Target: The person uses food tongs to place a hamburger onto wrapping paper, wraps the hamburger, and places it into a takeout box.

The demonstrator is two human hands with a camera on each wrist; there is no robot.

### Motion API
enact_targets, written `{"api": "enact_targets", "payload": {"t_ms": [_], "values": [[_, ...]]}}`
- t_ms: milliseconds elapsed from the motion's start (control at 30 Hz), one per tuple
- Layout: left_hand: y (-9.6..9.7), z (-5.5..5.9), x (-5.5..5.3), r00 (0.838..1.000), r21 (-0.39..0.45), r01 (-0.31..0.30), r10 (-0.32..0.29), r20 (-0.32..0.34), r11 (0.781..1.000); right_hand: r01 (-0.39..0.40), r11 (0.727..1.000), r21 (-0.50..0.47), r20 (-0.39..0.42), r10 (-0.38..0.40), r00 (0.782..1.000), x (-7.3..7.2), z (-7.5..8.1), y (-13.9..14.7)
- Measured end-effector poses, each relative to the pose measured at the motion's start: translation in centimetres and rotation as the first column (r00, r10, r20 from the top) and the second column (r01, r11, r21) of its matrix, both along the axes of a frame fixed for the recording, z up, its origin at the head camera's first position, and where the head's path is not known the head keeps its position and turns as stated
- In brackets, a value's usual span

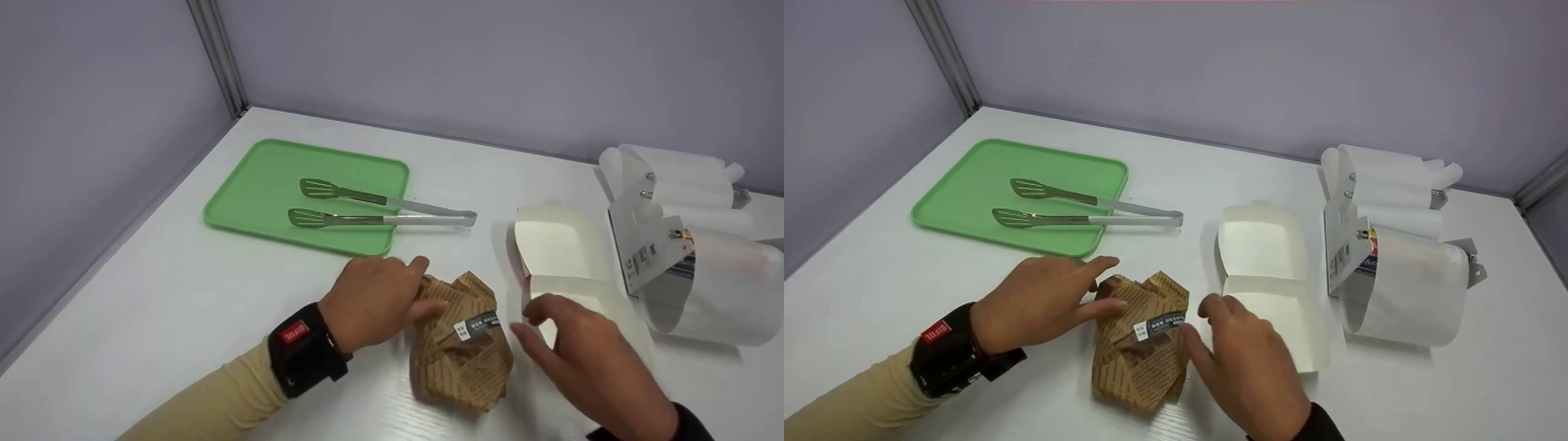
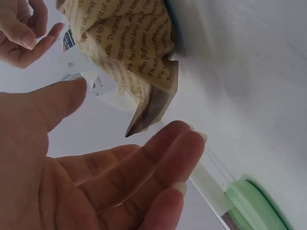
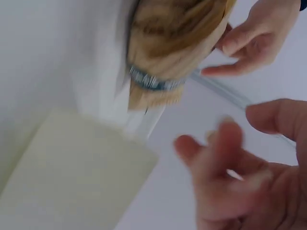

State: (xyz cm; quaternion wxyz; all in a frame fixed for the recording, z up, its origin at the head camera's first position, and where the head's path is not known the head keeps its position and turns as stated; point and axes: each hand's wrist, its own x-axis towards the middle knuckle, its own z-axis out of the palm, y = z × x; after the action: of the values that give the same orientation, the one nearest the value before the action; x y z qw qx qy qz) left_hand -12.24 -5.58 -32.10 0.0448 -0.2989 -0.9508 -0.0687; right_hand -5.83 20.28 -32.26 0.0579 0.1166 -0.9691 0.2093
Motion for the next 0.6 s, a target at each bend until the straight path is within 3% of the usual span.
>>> {"api": "enact_targets", "payload": {"t_ms": [100, 200, 400, 600], "values": [[0.3, 0.0, 0.2, 1.000, -0.033, 0.000, 0.001, 0.026, 0.999, -0.019, 1.000, 0.008, 0.116, 0.018, 0.993, 0.0, -0.6, -1.2], [0.4, -0.1, 0.4, 0.998, -0.036, 0.011, -0.009, 0.058, 0.999, -0.029, 1.000, 0.004, 0.166, 0.028, 0.986, 0.0, -1.2, -2.1], [0.5, 0.0, 0.8, 0.992, -0.050, 0.077, -0.072, 0.102, 0.996, -0.033, 0.998, -0.047, 0.164, 0.041, 0.986, 0.0, -1.9, -3.0], [0.8, -0.1, 1.3, 0.972, -0.079, 0.175, -0.159, 0.174, 0.981, -0.043, 0.996, -0.080, 0.141, 0.054, 0.989, 0.0, -2.1, -3.3]]}}
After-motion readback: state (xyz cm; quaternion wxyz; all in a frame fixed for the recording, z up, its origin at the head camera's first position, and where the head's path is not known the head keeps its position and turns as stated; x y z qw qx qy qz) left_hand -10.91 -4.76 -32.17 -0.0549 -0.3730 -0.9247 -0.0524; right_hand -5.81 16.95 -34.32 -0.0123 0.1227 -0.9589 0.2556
